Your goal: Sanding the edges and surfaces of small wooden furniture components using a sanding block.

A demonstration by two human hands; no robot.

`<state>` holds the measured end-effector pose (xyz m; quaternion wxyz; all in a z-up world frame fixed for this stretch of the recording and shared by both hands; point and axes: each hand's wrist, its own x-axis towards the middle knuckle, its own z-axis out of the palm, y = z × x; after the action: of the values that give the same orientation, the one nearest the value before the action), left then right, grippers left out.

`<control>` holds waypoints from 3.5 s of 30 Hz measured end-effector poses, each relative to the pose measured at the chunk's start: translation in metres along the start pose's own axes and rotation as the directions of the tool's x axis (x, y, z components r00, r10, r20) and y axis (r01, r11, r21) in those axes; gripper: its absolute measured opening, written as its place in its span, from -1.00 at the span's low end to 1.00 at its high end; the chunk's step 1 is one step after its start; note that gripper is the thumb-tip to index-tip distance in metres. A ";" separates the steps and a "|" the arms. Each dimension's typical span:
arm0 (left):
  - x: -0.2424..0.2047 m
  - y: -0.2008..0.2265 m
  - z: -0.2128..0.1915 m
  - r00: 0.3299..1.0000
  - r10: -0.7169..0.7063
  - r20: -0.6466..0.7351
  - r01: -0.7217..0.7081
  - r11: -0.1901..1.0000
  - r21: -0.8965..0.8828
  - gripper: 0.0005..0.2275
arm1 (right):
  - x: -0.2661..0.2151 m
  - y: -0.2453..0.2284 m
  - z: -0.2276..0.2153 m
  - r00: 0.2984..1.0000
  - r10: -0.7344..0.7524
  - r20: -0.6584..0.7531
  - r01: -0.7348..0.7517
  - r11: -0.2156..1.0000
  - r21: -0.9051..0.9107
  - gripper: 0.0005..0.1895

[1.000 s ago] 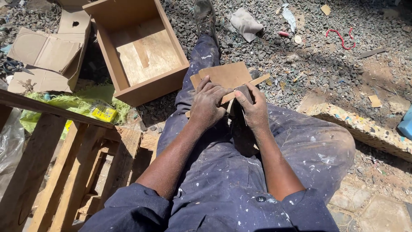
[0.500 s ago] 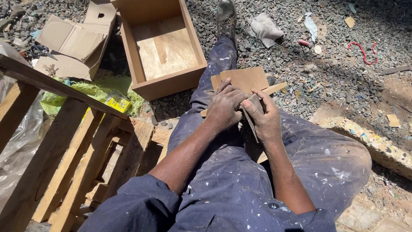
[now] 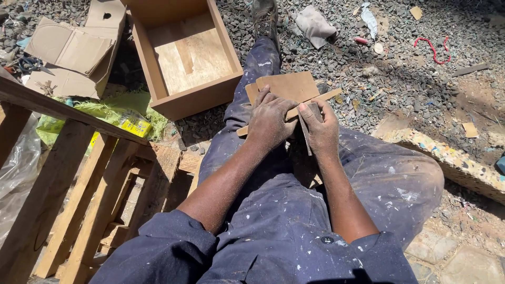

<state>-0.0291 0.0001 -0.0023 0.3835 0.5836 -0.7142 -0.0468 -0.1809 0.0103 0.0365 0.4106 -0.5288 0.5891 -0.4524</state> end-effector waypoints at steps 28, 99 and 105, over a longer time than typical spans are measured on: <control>-0.004 0.006 -0.007 0.992 0.099 -0.075 -0.103 0.993 -0.056 -0.79 | 0.007 0.023 -0.009 0.987 -0.163 0.000 0.163 0.986 -0.029 -0.48; -0.005 0.009 -0.023 0.996 0.022 -0.081 -0.044 0.957 -0.288 -0.41 | 0.009 0.033 -0.013 0.994 0.082 0.078 -0.066 0.979 -0.192 -0.38; -0.005 0.002 -0.024 0.997 0.069 -0.036 -0.076 0.963 -0.260 -0.40 | -0.011 -0.029 -0.030 0.917 0.000 0.399 0.071 0.984 -0.164 -0.18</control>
<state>-0.0165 0.0146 0.0128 0.4678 0.5022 -0.7176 -0.1187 -0.2011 0.0231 0.0723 0.4652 -0.6544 0.5212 -0.2893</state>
